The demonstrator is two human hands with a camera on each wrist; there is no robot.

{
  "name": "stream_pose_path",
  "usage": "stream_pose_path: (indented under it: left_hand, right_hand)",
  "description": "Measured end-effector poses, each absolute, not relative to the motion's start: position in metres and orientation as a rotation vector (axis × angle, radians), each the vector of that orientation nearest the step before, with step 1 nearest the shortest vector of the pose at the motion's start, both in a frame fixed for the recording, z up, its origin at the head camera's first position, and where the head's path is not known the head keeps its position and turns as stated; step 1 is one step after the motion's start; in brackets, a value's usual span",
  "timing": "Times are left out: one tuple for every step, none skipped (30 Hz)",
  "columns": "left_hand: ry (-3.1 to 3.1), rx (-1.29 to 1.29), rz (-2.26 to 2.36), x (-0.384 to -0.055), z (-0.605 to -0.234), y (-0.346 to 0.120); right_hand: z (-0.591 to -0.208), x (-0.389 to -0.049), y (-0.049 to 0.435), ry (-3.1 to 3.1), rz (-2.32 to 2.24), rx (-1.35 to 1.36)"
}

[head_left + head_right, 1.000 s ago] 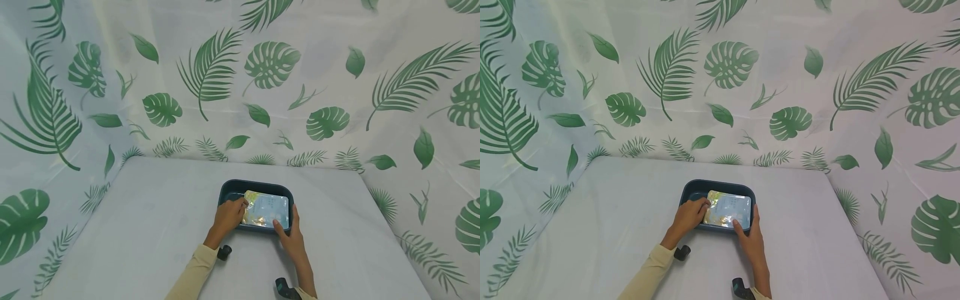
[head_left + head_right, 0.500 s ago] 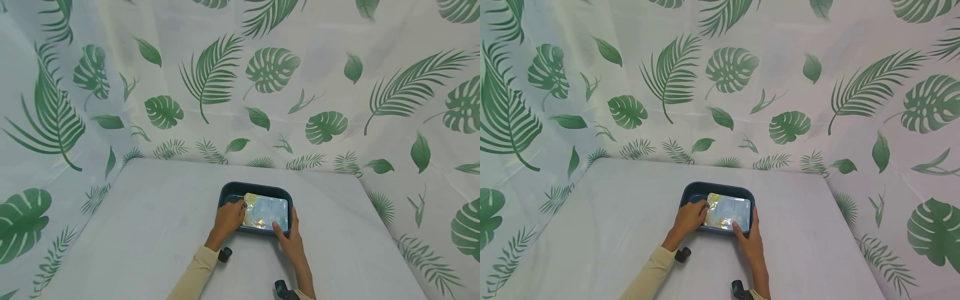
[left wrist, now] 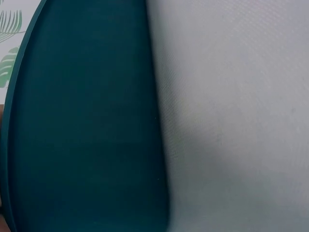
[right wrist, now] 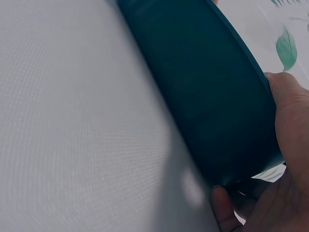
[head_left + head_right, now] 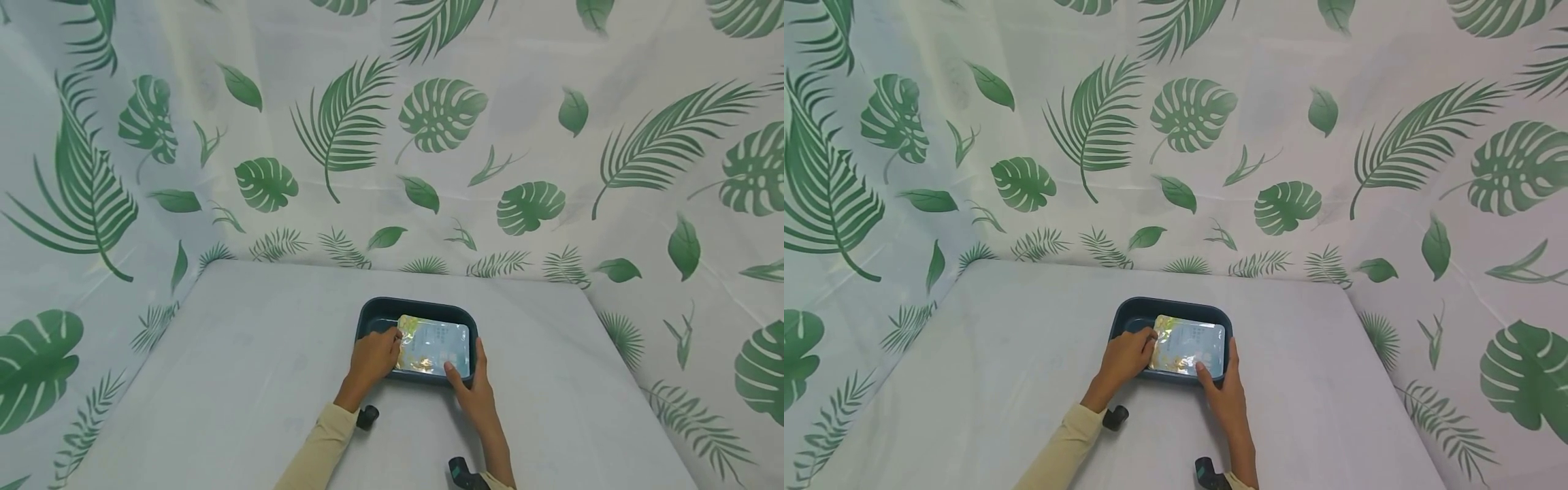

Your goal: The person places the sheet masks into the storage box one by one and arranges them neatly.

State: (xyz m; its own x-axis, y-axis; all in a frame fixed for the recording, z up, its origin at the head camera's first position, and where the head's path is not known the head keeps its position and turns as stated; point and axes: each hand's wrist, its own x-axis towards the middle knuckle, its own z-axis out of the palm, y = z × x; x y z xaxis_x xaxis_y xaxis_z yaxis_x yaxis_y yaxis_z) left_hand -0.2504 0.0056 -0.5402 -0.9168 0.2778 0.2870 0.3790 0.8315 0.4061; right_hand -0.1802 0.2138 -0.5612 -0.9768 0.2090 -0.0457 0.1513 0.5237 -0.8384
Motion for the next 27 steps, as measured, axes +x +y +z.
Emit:
stream_pose_path:
  left_hand:
    - [-2.798, -0.508, -0.684, -0.2503, -0.5403, 0.0060]
    - [-2.800, -0.506, -0.676, -0.2501, -0.5404, 0.0063]
    - [-2.805, -0.504, -0.669, -0.2498, -0.5404, 0.0067]
    - [-2.808, -0.502, -0.660, -0.2496, -0.5408, 0.0071]
    - [-2.813, -0.500, -0.653, -0.2494, -0.5408, 0.0075]
    - [-2.818, -0.497, -0.647, -0.2493, -0.5408, 0.0078]
    - [-2.822, -0.493, -0.643, -0.2492, -0.5407, 0.0082]
    - [-2.827, -0.488, -0.639, -0.2493, -0.5403, 0.0086]
    - [-2.827, -0.485, -0.639, -0.2494, -0.5400, 0.0090]
    - [-2.825, -0.484, -0.638, -0.2496, -0.5396, 0.0094]
    - [-2.823, -0.482, -0.643, -0.2498, -0.5390, 0.0098]
    - [-2.819, -0.479, -0.646, -0.2500, -0.5385, 0.0101]
    - [-2.816, -0.479, -0.652, -0.2502, -0.5382, 0.0105]
    - [-2.816, -0.478, -0.658, -0.2503, -0.5378, 0.0108]
    - [-2.818, -0.476, -0.663, -0.2502, -0.5374, 0.0111]
    - [-2.819, -0.474, -0.666, -0.2502, -0.5373, 0.0114]
    - [-2.821, -0.472, -0.666, -0.2501, -0.5372, 0.0116]
    - [-2.826, -0.469, -0.665, -0.2498, -0.5367, 0.0119]
    - [-2.832, -0.467, -0.665, -0.2496, -0.5364, 0.0122]
    - [-2.837, -0.465, -0.662, -0.2493, -0.5361, 0.0125]
    - [-2.838, -0.464, -0.659, -0.2488, -0.5358, 0.0127]
    - [-2.838, -0.464, -0.656, -0.2486, -0.5360, 0.0129]
    - [-2.839, -0.465, -0.657, -0.2482, -0.5360, 0.0131]
    - [-2.842, -0.466, -0.659, -0.2480, -0.5363, 0.0132]
    - [-2.840, -0.470, -0.662, -0.2481, -0.5368, 0.0133]
    - [-2.837, -0.473, -0.664, -0.2483, -0.5374, 0.0133]
    - [-2.834, -0.476, -0.665, -0.2485, -0.5377, 0.0134]
  right_hand:
    - [-0.5616, -0.1801, 0.2139, -2.686, 1.474, -0.319]
    - [-0.5619, -0.1797, 0.2140, -2.684, 1.480, -0.321]
    - [-0.5623, -0.1794, 0.2141, -2.683, 1.484, -0.325]
    - [-0.5625, -0.1788, 0.2140, -2.683, 1.489, -0.330]
    - [-0.5626, -0.1783, 0.2140, -2.683, 1.494, -0.334]
    - [-0.5628, -0.1778, 0.2140, -2.682, 1.498, -0.336]
    - [-0.5630, -0.1777, 0.2139, -2.679, 1.503, -0.336]
    - [-0.5629, -0.1775, 0.2137, -2.676, 1.505, -0.336]
    - [-0.5626, -0.1774, 0.2137, -2.673, 1.506, -0.334]
    - [-0.5624, -0.1775, 0.2137, -2.669, 1.508, -0.330]
    - [-0.5621, -0.1776, 0.2138, -2.666, 1.507, -0.326]
    - [-0.5619, -0.1778, 0.2139, -2.664, 1.506, -0.323]
    - [-0.5615, -0.1780, 0.2140, -2.661, 1.506, -0.319]
    - [-0.5612, -0.1780, 0.2143, -2.661, 1.503, -0.315]
    - [-0.5608, -0.1780, 0.2147, -2.661, 1.504, -0.310]
    - [-0.5605, -0.1780, 0.2150, -2.659, 1.507, -0.304]
    - [-0.5601, -0.1780, 0.2154, -2.658, 1.509, -0.298]
    - [-0.5601, -0.1780, 0.2159, -2.657, 1.509, -0.291]
    - [-0.5601, -0.1780, 0.2165, -2.655, 1.509, -0.285]
    - [-0.5603, -0.1781, 0.2171, -2.653, 1.509, -0.276]
    - [-0.5607, -0.1782, 0.2176, -2.651, 1.509, -0.268]
    - [-0.5612, -0.1785, 0.2181, -2.650, 1.505, -0.264]
    - [-0.5618, -0.1787, 0.2186, -2.654, 1.498, -0.264]
    - [-0.5623, -0.1790, 0.2191, -2.657, 1.493, -0.264]
    - [-0.5626, -0.1793, 0.2194, -2.659, 1.490, -0.266]
    - [-0.5630, -0.1798, 0.2198, -2.661, 1.485, -0.267]
    - [-0.5630, -0.1805, 0.2200, -2.669, 1.479, -0.276]
